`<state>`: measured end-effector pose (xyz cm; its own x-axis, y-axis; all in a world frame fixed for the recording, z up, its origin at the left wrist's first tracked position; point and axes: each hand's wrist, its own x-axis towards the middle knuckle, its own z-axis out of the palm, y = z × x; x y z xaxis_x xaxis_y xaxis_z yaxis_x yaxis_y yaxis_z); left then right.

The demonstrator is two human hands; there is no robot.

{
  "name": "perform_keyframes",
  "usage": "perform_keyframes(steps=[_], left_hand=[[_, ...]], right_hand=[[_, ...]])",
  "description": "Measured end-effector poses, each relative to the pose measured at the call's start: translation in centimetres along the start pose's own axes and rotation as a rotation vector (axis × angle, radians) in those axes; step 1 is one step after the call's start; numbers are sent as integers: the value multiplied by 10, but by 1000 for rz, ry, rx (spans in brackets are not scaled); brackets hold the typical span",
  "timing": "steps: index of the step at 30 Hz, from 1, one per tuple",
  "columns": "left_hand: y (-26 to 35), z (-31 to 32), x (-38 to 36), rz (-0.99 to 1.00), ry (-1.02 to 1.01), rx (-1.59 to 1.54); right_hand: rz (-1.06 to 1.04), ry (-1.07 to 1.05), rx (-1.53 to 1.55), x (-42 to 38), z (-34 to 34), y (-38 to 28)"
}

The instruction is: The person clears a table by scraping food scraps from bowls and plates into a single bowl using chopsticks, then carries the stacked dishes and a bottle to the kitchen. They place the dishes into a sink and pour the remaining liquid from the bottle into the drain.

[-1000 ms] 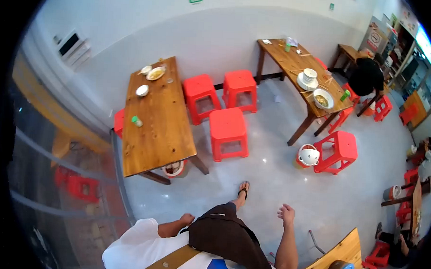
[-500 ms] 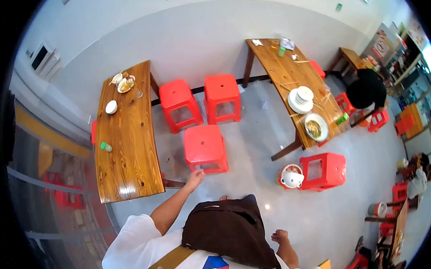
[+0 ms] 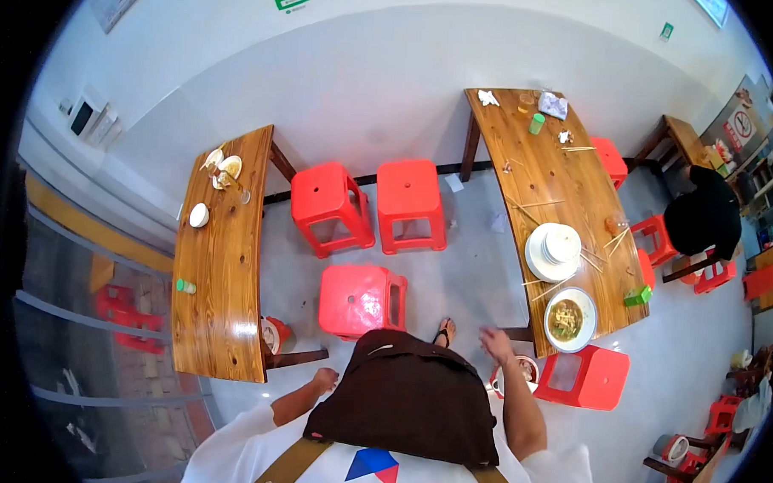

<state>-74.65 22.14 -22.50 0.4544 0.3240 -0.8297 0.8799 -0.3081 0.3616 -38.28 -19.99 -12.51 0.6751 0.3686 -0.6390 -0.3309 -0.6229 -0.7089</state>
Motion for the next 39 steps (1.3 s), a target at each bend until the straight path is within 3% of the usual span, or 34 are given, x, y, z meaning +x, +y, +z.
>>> perform_keyframes(steps=[1,3,5,7,10,16,20,22,23,25,27,28,31,33,35,36,39], left_hand=[[8,1,-4,-22,-5,1],[51,8,-29,-38,190,-693],[97,12,-28,3,296,-807],[121,20,-8,69,415,-723],[144,24,8,55,484,-552],[134,38,25,-124,540,-778],[146,31,3,-316,531,-649],[131,41,10,-372,418,-453],[116,46,27,-283,367,-164],[113,33,46,-201,167,68],[124,21,61,-274,354,-249],[135,11,67,-369,461,-720],[161,-43,89,-276,530,-932],[170,-72,102,-330,613,-902],[188,-123,103,-190,705,-1169],[184,-141,109,-203,728,-1202],[175,-153,98,-139,863,-1185]], right_hand=[[-39,-66,33,27,-6,-24],[-96,-184,-44,51,-11,-56],[-151,-253,-181,77,-9,-99],[-288,-302,-204,98,5,-122],[-278,-343,-168,116,17,-139],[-157,-460,-262,128,4,-154],[-148,-467,-288,157,-13,-175],[-170,-446,-279,176,-13,-199],[-194,-459,-293,187,-10,-214],[-209,-476,-185,202,1,-242],[-222,-518,-210,222,22,-276],[-232,-538,-240,233,32,-288],[-270,-607,-340,264,67,-336],[-301,-672,-407,279,95,-369],[-360,-741,-578,301,131,-407],[-523,-769,-573,318,149,-414],[-480,-822,-633,319,198,-466]])
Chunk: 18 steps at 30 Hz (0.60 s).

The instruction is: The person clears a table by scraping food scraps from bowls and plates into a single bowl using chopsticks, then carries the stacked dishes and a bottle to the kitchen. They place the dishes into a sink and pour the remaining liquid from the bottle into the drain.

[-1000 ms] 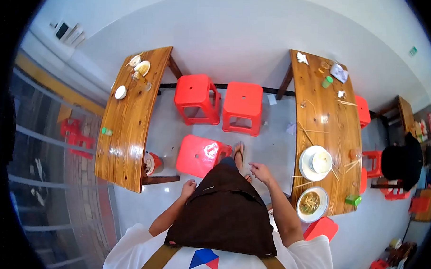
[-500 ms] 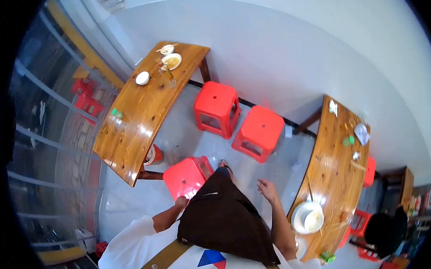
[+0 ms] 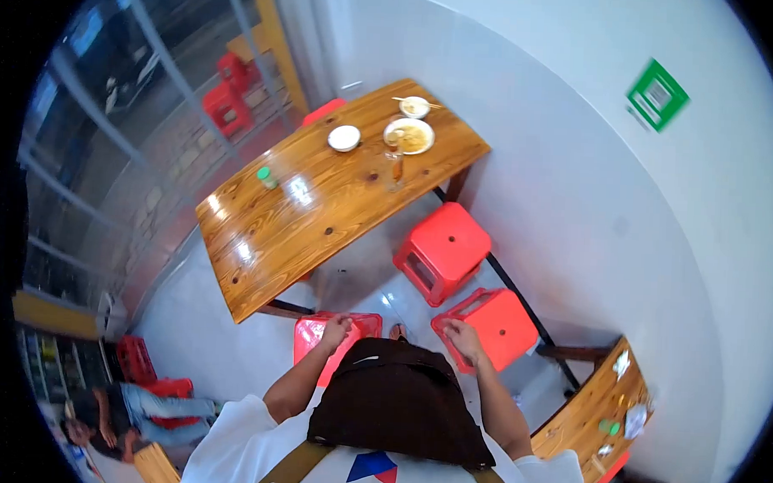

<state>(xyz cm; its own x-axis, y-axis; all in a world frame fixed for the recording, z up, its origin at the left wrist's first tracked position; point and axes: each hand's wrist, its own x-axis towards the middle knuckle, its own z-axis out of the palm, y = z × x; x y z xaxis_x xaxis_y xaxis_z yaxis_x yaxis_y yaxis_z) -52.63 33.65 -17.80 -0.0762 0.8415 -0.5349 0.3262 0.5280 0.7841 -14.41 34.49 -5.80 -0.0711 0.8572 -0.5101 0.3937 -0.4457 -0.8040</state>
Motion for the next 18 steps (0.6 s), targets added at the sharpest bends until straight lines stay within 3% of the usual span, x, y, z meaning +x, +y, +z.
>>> perform_keyframes(steps=[2,4,8,9,10,11,13,14,16,17,18], left_hand=[[29,-19,-19,-99,155,-385],[10,-37,-38,-130,272,-433],[-69,-44,-123,-294,632,-630],[-89,-39,-152,-431,710,-732],[-131,-28,-178,-533,774,-706],[-134,-15,-209,-719,855,-784],[-145,13,-268,-934,350,-82],[-134,33,-285,-975,403,-142],[-126,78,-315,-881,-210,671],[-117,105,-322,-1010,-14,625],[-99,135,-332,-791,134,1065]], right_hand=[[-69,-80,-57,41,2,-16],[-257,-231,-273,83,9,-14],[-297,-501,-437,125,29,-77],[-224,-558,-407,127,35,-100],[-245,-599,-427,136,40,-121],[-298,-684,-542,145,47,-137],[-386,-836,-683,167,64,-153],[-395,-826,-673,186,73,-143],[-533,-839,-698,216,85,-137],[-666,-868,-721,229,91,-135],[-709,-895,-691,229,93,-147]])
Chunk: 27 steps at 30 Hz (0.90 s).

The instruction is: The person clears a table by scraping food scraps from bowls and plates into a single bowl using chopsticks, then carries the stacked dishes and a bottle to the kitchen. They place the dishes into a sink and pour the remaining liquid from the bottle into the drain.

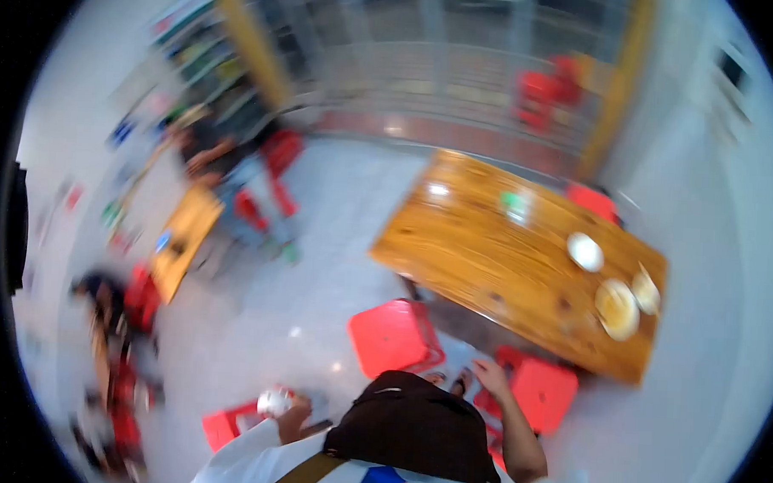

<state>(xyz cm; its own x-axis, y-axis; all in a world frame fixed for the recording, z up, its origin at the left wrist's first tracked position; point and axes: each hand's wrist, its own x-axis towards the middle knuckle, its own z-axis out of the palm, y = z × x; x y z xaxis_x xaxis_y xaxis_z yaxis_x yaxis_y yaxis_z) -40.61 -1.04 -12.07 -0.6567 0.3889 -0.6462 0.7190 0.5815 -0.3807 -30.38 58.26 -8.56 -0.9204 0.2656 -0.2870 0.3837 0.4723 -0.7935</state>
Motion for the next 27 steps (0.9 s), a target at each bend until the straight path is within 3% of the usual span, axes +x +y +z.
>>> perform_keyframes(steps=[1,3,5,10,13,15,17,20,27], left_hand=[[23,-1,-21,72,-83,-125],[72,-1,-10,-855,-276,-1665],[119,-32,-13,-856,-14,-1960],[161,-75,-17,-622,237,-1971],[171,-56,-25,-736,237,-2068],[172,-37,-39,-791,247,-2107],[179,-23,-62,-1026,121,-2247],[182,16,-84,-1140,85,-2302],[167,84,-109,-1160,237,-2449]], right_hand=[[109,-122,86,4,-10,-5],[116,-274,86,18,-14,14],[59,-338,72,36,-8,39],[-70,-536,-104,58,5,25],[72,-665,-87,79,27,10],[67,-682,-90,82,41,-17],[37,-720,-142,84,57,-33],[1,-734,-199,70,80,-84],[-219,-835,-421,59,181,-159]])
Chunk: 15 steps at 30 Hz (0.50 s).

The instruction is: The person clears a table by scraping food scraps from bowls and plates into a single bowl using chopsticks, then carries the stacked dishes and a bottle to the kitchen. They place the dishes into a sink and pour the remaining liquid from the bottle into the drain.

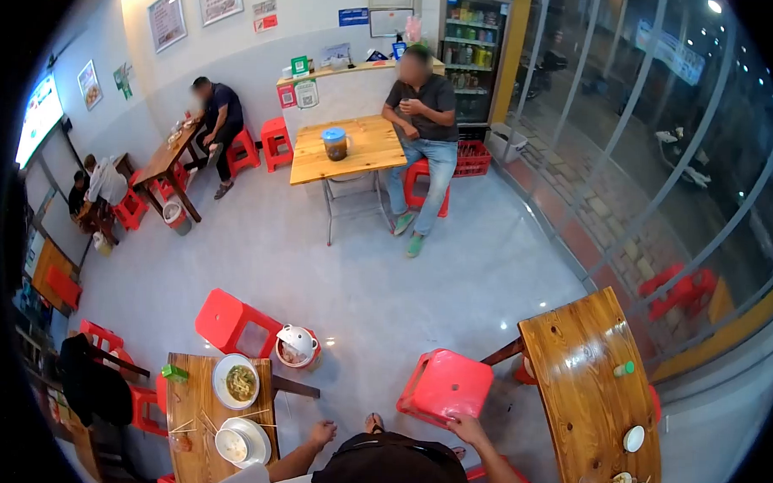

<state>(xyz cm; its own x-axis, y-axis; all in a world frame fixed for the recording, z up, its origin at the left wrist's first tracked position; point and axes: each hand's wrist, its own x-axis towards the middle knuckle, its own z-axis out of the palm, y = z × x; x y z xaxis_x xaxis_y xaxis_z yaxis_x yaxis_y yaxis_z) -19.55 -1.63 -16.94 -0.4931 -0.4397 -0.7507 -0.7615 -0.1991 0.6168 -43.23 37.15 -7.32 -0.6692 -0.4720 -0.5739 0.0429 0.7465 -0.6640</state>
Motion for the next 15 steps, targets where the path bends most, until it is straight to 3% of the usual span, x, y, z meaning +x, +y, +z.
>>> perform_keyframes(steps=[2,6,8,15], left_hand=[[2,-12,12,125,23,-20],[32,-28,14,126,14,-83],[43,-28,20,119,-37,-109],[108,-13,64,131,-90,-131]], right_hand=[[-198,82,15,29,11,-30],[-225,51,142,56,1,-138],[-361,72,108,67,-7,-186],[-391,-3,233,146,-20,-243]])
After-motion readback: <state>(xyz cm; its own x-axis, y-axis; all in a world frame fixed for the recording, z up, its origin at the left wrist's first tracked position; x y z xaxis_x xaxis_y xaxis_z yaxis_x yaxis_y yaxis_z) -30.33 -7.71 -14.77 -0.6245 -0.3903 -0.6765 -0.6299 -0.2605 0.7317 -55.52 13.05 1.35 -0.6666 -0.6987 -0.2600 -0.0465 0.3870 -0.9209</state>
